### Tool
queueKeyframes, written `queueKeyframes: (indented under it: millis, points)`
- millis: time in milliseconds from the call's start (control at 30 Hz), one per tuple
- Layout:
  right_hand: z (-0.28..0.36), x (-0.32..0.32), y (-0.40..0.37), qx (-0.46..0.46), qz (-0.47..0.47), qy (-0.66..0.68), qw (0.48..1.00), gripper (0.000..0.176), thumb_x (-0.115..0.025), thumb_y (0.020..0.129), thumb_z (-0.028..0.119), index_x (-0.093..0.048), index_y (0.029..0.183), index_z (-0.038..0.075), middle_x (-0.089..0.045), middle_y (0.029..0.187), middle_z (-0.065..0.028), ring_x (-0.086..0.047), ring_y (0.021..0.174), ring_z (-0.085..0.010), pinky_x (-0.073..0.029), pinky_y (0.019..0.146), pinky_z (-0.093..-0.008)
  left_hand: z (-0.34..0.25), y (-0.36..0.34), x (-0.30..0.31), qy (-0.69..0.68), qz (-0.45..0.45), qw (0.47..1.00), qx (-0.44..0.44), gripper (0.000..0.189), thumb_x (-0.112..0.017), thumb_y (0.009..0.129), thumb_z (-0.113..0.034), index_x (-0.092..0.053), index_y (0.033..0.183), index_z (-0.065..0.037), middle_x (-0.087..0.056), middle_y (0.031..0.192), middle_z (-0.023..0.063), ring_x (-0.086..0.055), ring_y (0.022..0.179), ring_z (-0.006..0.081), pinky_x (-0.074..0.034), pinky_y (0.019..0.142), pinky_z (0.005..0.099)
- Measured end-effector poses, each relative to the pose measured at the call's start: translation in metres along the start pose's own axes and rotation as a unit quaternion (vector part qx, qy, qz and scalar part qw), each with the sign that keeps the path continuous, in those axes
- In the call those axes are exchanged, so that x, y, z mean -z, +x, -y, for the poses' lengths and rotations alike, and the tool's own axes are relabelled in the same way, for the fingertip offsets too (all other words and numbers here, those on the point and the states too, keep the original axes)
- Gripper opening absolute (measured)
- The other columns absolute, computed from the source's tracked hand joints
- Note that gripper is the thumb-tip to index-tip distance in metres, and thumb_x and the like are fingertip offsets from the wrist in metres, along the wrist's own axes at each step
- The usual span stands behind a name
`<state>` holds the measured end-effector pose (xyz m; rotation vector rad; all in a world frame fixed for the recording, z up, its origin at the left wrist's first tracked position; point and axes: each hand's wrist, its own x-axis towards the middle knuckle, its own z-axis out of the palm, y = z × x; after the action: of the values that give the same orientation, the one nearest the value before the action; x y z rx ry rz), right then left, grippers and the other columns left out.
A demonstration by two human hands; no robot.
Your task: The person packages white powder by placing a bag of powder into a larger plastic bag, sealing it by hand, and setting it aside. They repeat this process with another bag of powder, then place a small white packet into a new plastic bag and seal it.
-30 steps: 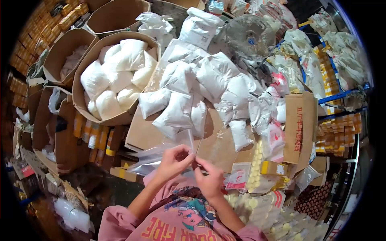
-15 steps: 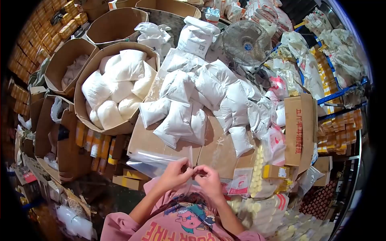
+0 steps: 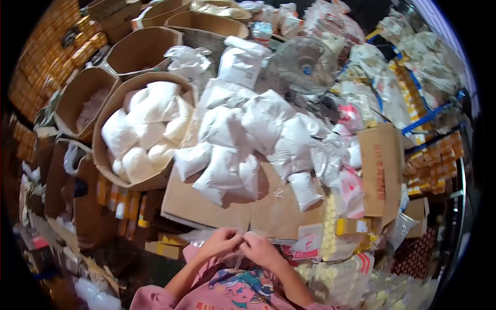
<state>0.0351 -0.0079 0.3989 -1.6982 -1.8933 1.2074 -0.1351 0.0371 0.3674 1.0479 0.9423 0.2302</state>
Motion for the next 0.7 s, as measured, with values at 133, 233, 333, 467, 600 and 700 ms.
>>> queueKeyframes:
  millis: [133, 233, 333, 467, 600, 700]
  points:
    - [-0.022, -0.012, -0.009, 0.056, -0.031, -0.07, 0.995, 0.015, -0.052, 0.086, 0.015, -0.05, 0.093, 0.002, -0.056, 0.087, -0.0208, -0.059, 0.077, -0.0415, -0.049, 0.064, -0.0485, 0.013, 0.007, -0.004, 0.065, 0.053, 0.995, -0.062, 0.028, -0.042, 0.098, -0.021, -0.055, 0.091, 0.003, -0.061, 0.075, 0.0109, -0.059, 0.067, 0.0161, -0.048, 0.064, 0.031]
    - [-0.026, -0.014, -0.014, 0.053, -0.062, -0.039, 0.996, 0.014, -0.053, 0.086, 0.014, -0.049, 0.093, 0.002, -0.055, 0.085, -0.0203, -0.059, 0.075, -0.0421, -0.05, 0.063, -0.0482, 0.018, 0.015, -0.004, 0.064, 0.081, 0.994, -0.04, 0.029, -0.042, 0.098, -0.022, -0.056, 0.095, 0.003, -0.061, 0.076, 0.0115, -0.058, 0.068, 0.0184, -0.047, 0.066, 0.0329]
    - [-0.027, -0.011, -0.017, 0.048, -0.068, -0.042, 0.996, 0.014, -0.053, 0.086, 0.013, -0.049, 0.093, 0.002, -0.056, 0.086, -0.0203, -0.058, 0.078, -0.0421, -0.05, 0.064, -0.0471, 0.018, 0.017, -0.011, 0.08, 0.073, 0.992, -0.065, 0.031, -0.041, 0.098, -0.023, -0.057, 0.098, 0.004, -0.062, 0.078, 0.0126, -0.056, 0.068, 0.0207, -0.047, 0.067, 0.0344]
    - [-0.036, -0.006, -0.031, 0.014, -0.086, -0.022, 0.996, 0.016, -0.054, 0.085, 0.014, -0.051, 0.095, 0.002, -0.057, 0.089, -0.0218, -0.058, 0.084, -0.0426, -0.049, 0.067, -0.0463, 0.003, 0.023, -0.026, 0.133, 0.079, 0.987, -0.052, 0.033, -0.044, 0.096, -0.025, -0.06, 0.095, 0.003, -0.062, 0.077, 0.0165, -0.056, 0.07, 0.022, -0.047, 0.07, 0.0358]
    - [-0.047, -0.011, -0.046, -0.107, -0.111, -0.036, 0.987, 0.019, -0.053, 0.087, 0.02, -0.053, 0.097, 0.004, -0.062, 0.092, -0.0246, -0.059, 0.082, -0.0456, -0.05, 0.069, -0.0522, 0.015, 0.039, -0.044, 0.135, 0.097, 0.982, -0.086, 0.034, -0.047, 0.093, -0.027, -0.064, 0.093, 0.003, -0.065, 0.079, 0.0173, -0.061, 0.073, 0.0247, -0.048, 0.072, 0.0364]
    - [-0.064, -0.02, -0.056, -0.077, -0.127, -0.009, 0.989, 0.021, -0.053, 0.087, 0.02, -0.053, 0.1, 0.004, -0.063, 0.089, -0.026, -0.06, 0.081, -0.0463, -0.05, 0.068, -0.0524, 0.021, 0.046, -0.051, 0.19, 0.124, 0.973, -0.037, 0.037, -0.047, 0.093, -0.03, -0.063, 0.092, 0.003, -0.065, 0.078, 0.018, -0.061, 0.073, 0.023, -0.049, 0.069, 0.0368]
